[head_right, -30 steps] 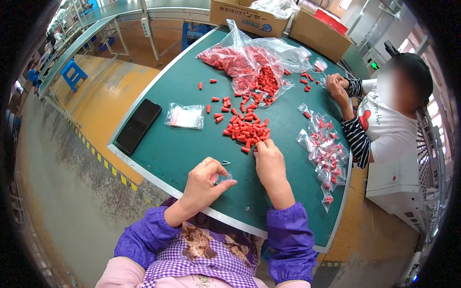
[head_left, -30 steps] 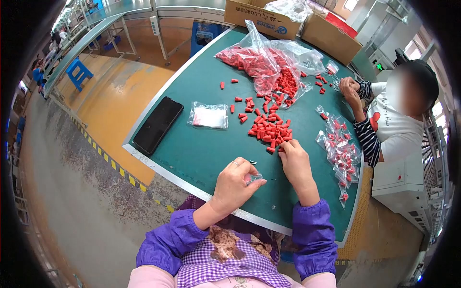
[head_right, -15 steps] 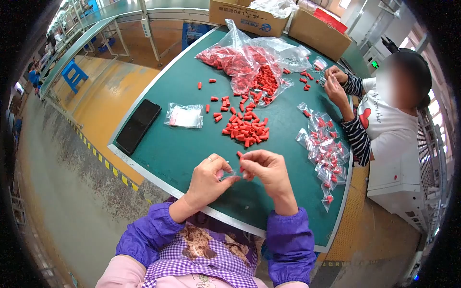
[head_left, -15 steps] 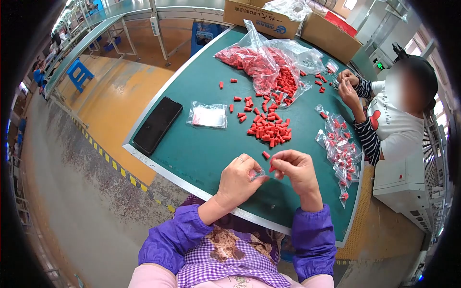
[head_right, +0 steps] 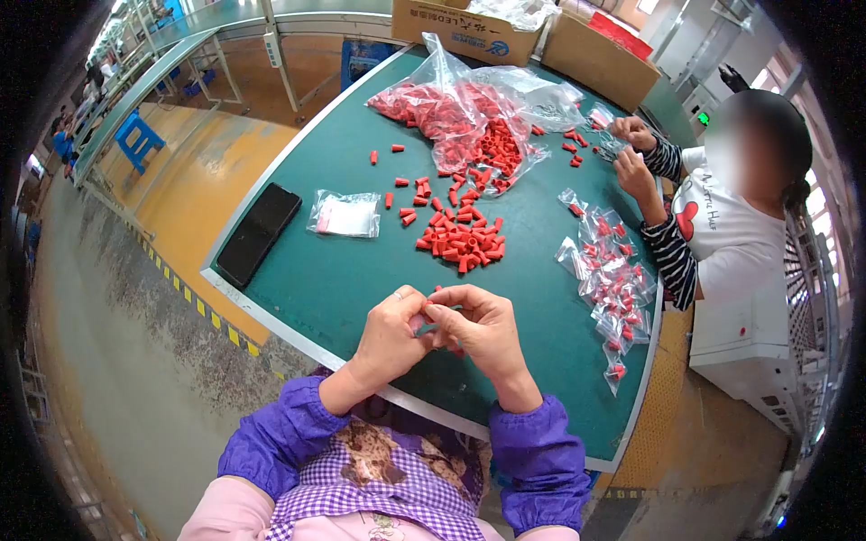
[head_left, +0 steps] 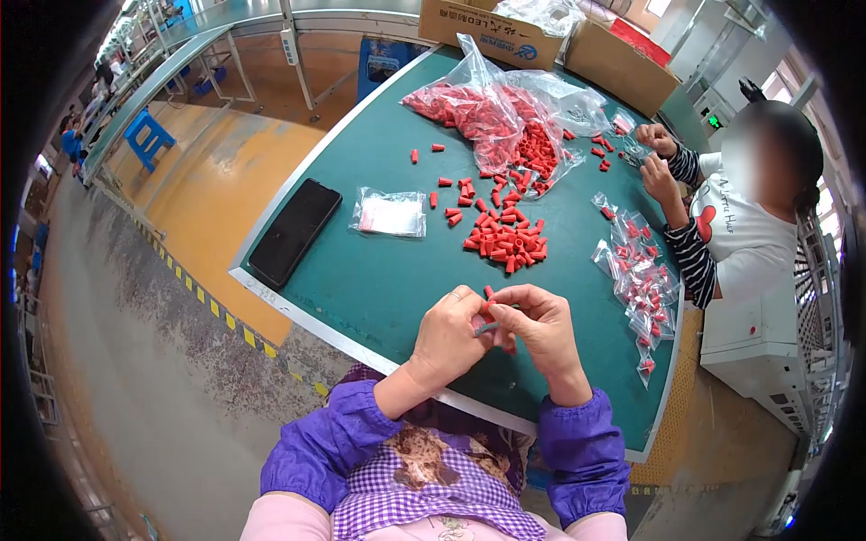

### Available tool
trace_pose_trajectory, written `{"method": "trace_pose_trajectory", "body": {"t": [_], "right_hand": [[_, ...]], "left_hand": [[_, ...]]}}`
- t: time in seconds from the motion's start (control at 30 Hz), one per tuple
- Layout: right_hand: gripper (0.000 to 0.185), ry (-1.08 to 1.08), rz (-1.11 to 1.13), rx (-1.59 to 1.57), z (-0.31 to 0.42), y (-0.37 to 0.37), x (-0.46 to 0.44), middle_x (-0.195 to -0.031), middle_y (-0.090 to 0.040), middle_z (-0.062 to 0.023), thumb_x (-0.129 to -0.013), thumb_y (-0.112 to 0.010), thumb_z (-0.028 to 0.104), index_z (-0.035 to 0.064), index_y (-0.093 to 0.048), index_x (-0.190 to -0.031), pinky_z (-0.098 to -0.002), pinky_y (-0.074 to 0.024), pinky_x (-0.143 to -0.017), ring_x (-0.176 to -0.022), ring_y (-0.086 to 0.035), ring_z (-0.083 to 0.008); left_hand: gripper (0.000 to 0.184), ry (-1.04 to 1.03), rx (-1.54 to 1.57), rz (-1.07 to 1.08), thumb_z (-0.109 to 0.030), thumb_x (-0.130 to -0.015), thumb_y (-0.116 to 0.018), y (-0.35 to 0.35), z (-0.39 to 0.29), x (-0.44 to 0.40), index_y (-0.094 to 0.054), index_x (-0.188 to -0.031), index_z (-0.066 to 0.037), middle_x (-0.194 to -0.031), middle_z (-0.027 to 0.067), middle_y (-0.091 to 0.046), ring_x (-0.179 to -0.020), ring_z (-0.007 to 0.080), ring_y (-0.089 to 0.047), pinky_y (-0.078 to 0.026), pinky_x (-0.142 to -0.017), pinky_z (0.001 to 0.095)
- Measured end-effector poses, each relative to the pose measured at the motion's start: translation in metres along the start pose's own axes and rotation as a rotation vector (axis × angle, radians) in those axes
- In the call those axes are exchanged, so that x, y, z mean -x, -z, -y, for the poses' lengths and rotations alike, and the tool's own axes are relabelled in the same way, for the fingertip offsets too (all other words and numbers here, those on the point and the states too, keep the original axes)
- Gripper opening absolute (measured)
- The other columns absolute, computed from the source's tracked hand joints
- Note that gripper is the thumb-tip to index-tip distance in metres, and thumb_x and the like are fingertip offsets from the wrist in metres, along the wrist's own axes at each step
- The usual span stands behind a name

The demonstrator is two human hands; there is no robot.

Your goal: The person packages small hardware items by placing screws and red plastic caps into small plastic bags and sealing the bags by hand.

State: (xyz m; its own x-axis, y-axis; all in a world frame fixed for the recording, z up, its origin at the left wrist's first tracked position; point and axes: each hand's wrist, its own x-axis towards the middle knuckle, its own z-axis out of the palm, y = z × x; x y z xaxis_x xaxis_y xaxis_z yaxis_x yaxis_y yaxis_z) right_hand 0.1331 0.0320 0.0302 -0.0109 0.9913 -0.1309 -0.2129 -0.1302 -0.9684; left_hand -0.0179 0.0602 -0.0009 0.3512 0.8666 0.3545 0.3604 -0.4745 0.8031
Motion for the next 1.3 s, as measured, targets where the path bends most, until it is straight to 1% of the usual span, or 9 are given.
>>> {"method": "trace_pose_trajectory", "body": {"t": [0.17, 0.23, 0.37, 0.43, 0.6, 0.8, 0.93, 1.0, 1.3], "right_hand": [[0.016, 0.121, -0.027, 0.138, -0.004, -0.001, 0.001, -0.092, -0.063, -0.0063, -0.081, -0.070, 0.006, -0.0020, -0.066, -0.094, -0.0180, -0.0462, -0.052, -0.059, -0.056, -0.0050], [0.015, 0.373, 0.025, 0.472, -0.011, 0.002, -0.002, -0.093, -0.059, -0.0032, -0.078, -0.072, 0.005, -0.0005, -0.067, -0.091, -0.0165, -0.0398, -0.050, -0.057, -0.048, -0.0016], [0.014, 0.336, -0.031, 0.678, -0.002, -0.003, 0.003, -0.089, -0.056, -0.0013, -0.076, -0.073, 0.004, 0.0001, -0.068, -0.089, -0.0167, -0.0350, -0.051, -0.057, -0.042, -0.0007], [0.013, 0.312, -0.079, 0.377, -0.009, 0.000, 0.001, -0.083, -0.057, 0.0001, -0.079, -0.070, 0.005, 0.0002, -0.068, -0.091, -0.0185, -0.0322, -0.049, -0.057, -0.041, 0.0000], [0.015, 0.121, -0.105, 0.336, -0.005, 0.015, -0.003, -0.077, -0.060, 0.0003, -0.084, -0.068, 0.010, -0.0003, -0.066, -0.094, -0.0191, -0.0395, -0.057, -0.065, -0.050, -0.0034], [0.014, -0.076, 0.102, 0.106, -0.005, 0.014, -0.002, -0.081, -0.065, -0.0042, -0.084, -0.069, 0.010, -0.0018, -0.064, -0.090, -0.0232, -0.0470, -0.069, -0.074, -0.059, -0.0095], [0.012, -0.015, 0.109, -0.029, -0.009, 0.017, -0.001, -0.080, -0.066, -0.0054, -0.082, -0.070, 0.007, -0.0011, -0.064, -0.088, -0.0236, -0.0481, -0.069, -0.074, -0.060, -0.0105], [0.012, -0.002, 0.077, -0.074, -0.008, 0.016, -0.001, -0.080, -0.066, -0.0053, -0.081, -0.070, 0.007, -0.0007, -0.064, -0.087, -0.0235, -0.0479, -0.069, -0.073, -0.060, -0.0104], [0.012, 0.167, -0.068, -0.096, -0.008, 0.011, 0.000, -0.084, -0.066, -0.0051, -0.084, -0.068, 0.007, -0.0018, -0.064, -0.092, -0.0218, -0.0475, -0.068, -0.076, -0.061, -0.0088]], "left_hand": [[0.025, 0.065, 0.029, 0.038, -0.013, -0.065, -0.078, 0.004, -0.001, -0.001, -0.059, -0.077, -0.002, -0.079, 0.0103, -0.056, -0.073, 0.0286, -0.059, -0.049, -0.063, 0.0378], [0.026, 0.042, 0.030, 0.024, -0.013, -0.065, -0.078, 0.003, 0.001, -0.001, -0.059, -0.077, -0.001, -0.079, 0.0109, -0.056, -0.073, 0.0292, -0.059, -0.049, -0.063, 0.0380], [0.023, 0.027, 0.026, 0.016, -0.012, -0.066, -0.076, 0.002, 0.002, -0.001, -0.059, -0.076, -0.001, -0.079, 0.0118, -0.057, -0.073, 0.0299, -0.059, -0.049, -0.063, 0.0381], [0.022, 0.041, 0.014, 0.026, -0.011, -0.067, -0.076, 0.004, 0.000, -0.001, -0.058, -0.076, -0.001, -0.079, 0.0119, -0.057, -0.074, 0.0299, -0.059, -0.049, -0.064, 0.0378], [0.011, 0.106, 0.384, 0.087, -0.006, -0.080, -0.069, 0.006, 0.004, 0.000, -0.062, -0.084, 0.002, -0.077, 0.0041, -0.056, -0.075, 0.0134, -0.060, -0.047, -0.059, 0.0264], [0.018, 0.438, 0.933, 0.280, -0.005, -0.084, -0.066, 0.014, 0.007, -0.004, -0.062, -0.100, 0.001, -0.097, 0.0047, -0.061, -0.085, 0.0107, -0.061, -0.049, -0.072, 0.0221], [0.018, 0.441, 0.848, 0.202, -0.005, -0.085, -0.065, 0.019, -0.009, -0.003, -0.061, -0.102, 0.000, -0.099, 0.0061, -0.062, -0.086, 0.0101, -0.060, -0.049, -0.077, 0.0218], [0.013, 0.489, 0.912, 0.015, -0.007, -0.086, -0.066, 0.015, -0.009, -0.001, -0.062, -0.097, -0.002, -0.088, 0.0020, -0.062, -0.077, 0.0059, -0.057, -0.046, -0.067, 0.0189], [0.007, 0.546, 0.918, 0.092, -0.008, -0.087, -0.066, 0.022, -0.004, 0.006, -0.063, -0.091, -0.004, -0.074, -0.0034, -0.058, -0.060, 0.0017, -0.047, -0.035, -0.051, 0.0167]]}}
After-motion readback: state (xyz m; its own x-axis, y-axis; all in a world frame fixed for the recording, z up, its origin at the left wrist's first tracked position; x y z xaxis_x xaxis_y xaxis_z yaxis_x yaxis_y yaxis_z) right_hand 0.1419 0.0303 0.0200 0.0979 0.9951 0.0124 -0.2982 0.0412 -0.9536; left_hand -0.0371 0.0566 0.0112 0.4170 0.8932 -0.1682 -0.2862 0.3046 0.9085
